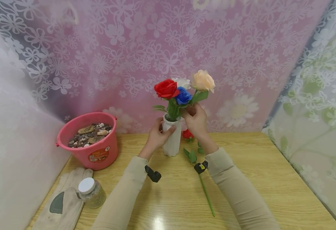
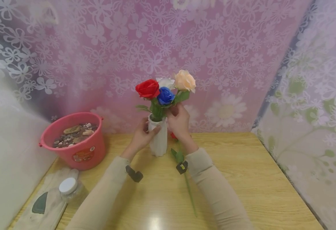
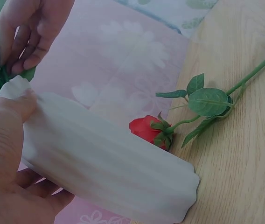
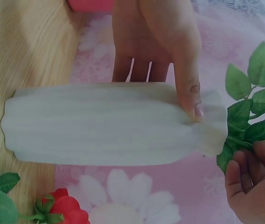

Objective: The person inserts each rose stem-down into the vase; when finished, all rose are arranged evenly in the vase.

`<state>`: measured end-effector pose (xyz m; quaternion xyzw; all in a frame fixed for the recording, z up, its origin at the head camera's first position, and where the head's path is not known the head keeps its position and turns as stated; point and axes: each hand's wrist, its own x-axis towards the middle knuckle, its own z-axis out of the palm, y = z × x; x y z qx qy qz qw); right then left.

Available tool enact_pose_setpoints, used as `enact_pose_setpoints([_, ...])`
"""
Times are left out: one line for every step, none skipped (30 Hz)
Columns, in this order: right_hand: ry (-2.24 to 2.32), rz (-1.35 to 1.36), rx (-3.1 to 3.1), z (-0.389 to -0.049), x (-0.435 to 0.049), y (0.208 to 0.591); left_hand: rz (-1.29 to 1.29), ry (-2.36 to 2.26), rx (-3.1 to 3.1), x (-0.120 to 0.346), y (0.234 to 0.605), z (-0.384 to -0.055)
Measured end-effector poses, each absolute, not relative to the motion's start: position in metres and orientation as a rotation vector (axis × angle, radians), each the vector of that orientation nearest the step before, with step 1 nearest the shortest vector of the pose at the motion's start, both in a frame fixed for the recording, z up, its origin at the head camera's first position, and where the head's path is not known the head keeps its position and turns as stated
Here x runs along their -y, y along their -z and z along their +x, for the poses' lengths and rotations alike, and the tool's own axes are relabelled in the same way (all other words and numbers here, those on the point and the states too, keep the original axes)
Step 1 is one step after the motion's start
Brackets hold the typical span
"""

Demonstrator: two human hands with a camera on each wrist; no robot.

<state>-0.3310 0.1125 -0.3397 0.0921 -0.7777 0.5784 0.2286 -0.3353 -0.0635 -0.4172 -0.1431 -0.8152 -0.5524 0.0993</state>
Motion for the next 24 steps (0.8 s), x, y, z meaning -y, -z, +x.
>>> enact_pose_setpoints([-1.588,0.250,2.135,-0.3313,-0.1125,0.3400,-0.426,1.627,2.413,0.0636,0.4171,-0.3353])
enact_pose_setpoints([-1.580,0.251,2.131,-0.3318,-0.1126,0.3402,-0.428,1.624,2.415,0.0637,0.4169,-0.3352])
enact_pose_setpoints([-1.569,0.254,2.129,-0.3322,-0.1126,0.3401,-0.430,1.622,2.415,0.0637,0.4168,-0.3351])
enact_pose_setpoints([-1.559,0.263,2.127,-0.3323,-0.1124,0.3401,-0.430,1.618,2.416,0.0637,0.4166,-0.3349])
enact_pose_setpoints([-1.555,0.272,2.125,-0.3322,-0.1122,0.3399,-0.432,1.617,2.416,0.0638,0.4163,-0.3347])
enact_pose_setpoints([-1.544,0.280,2.124,-0.3320,-0.1120,0.3397,-0.434,1.614,2.415,0.0638,0.4161,-0.3345])
enact_pose_setpoints([-1.530,0.288,2.125,-0.3317,-0.1117,0.3396,-0.434,1.610,2.416,0.0637,0.4159,-0.3342])
enact_pose_setpoints([-1.511,0.296,2.129,-0.3315,-0.1113,0.3396,-0.437,1.609,2.416,0.0637,0.4157,-0.3338])
enact_pose_setpoints([-1.498,0.310,2.129,-0.3314,-0.1109,0.3398,-0.439,1.608,2.414,0.0636,0.4155,-0.3335])
enact_pose_setpoints([-1.477,0.321,2.129,-0.3314,-0.1102,0.3399,-0.442,1.606,2.413,0.0635,0.4156,-0.3334])
enact_pose_setpoints([-1.460,0.332,2.130,-0.3312,-0.1096,0.3399,-0.445,1.606,2.410,0.0635,0.4157,-0.3333])
enact_pose_setpoints([-1.439,0.344,2.128,-0.3313,-0.1091,0.3400,-0.446,1.602,2.411,0.0634,0.4158,-0.3331])
enact_pose_setpoints([-1.421,0.354,2.128,-0.3314,-0.1087,0.3402,-0.448,1.601,2.410,0.0633,0.4160,-0.3332])
enact_pose_setpoints([-1.408,0.366,2.126,-0.3315,-0.1085,0.3404,-0.450,1.601,2.409,0.0632,0.4163,-0.3333])
enact_pose_setpoints([-1.402,0.377,2.122,-0.3314,-0.1084,0.3404,-0.450,1.601,2.408,0.0632,0.4165,-0.3335])
enact_pose_setpoints([-1.395,0.383,2.122,-0.3312,-0.1083,0.3403,-0.450,1.603,2.407,0.0631,0.4166,-0.3336])
enact_pose_setpoints([-1.388,0.384,2.125,-0.3308,-0.1085,0.3402,-0.448,1.604,2.408,0.0631,0.4167,-0.3338])
enact_pose_setpoints([-1.379,0.383,2.129,-0.3307,-0.1087,0.3401,-0.446,1.605,2.410,0.0631,0.4167,-0.3337])
enact_pose_setpoints([-1.372,0.380,2.136,-0.3303,-0.1091,0.3401,-0.443,1.610,2.411,0.0632,0.4167,-0.3338])
enact_pose_setpoints([-1.364,0.372,2.144,-0.3299,-0.1094,0.3399,-0.439,1.612,2.415,0.0633,0.4167,-0.3338])
enact_pose_setpoints([-1.353,0.363,2.153,-0.3294,-0.1096,0.3397,-0.434,1.610,2.419,0.0633,0.4165,-0.3336])
enact_pose_setpoints([-1.343,0.354,2.162,-0.3289,-0.1099,0.3395,-0.430,1.610,2.424,0.0633,0.4163,-0.3335])
enact_pose_setpoints([-1.334,0.345,2.170,-0.3284,-0.1101,0.3393,-0.426,1.608,2.429,0.0633,0.4161,-0.3333])
enact_pose_setpoints([-1.328,0.340,2.174,-0.3281,-0.1102,0.3391,-0.422,1.606,2.433,0.0633,0.4160,-0.3333])
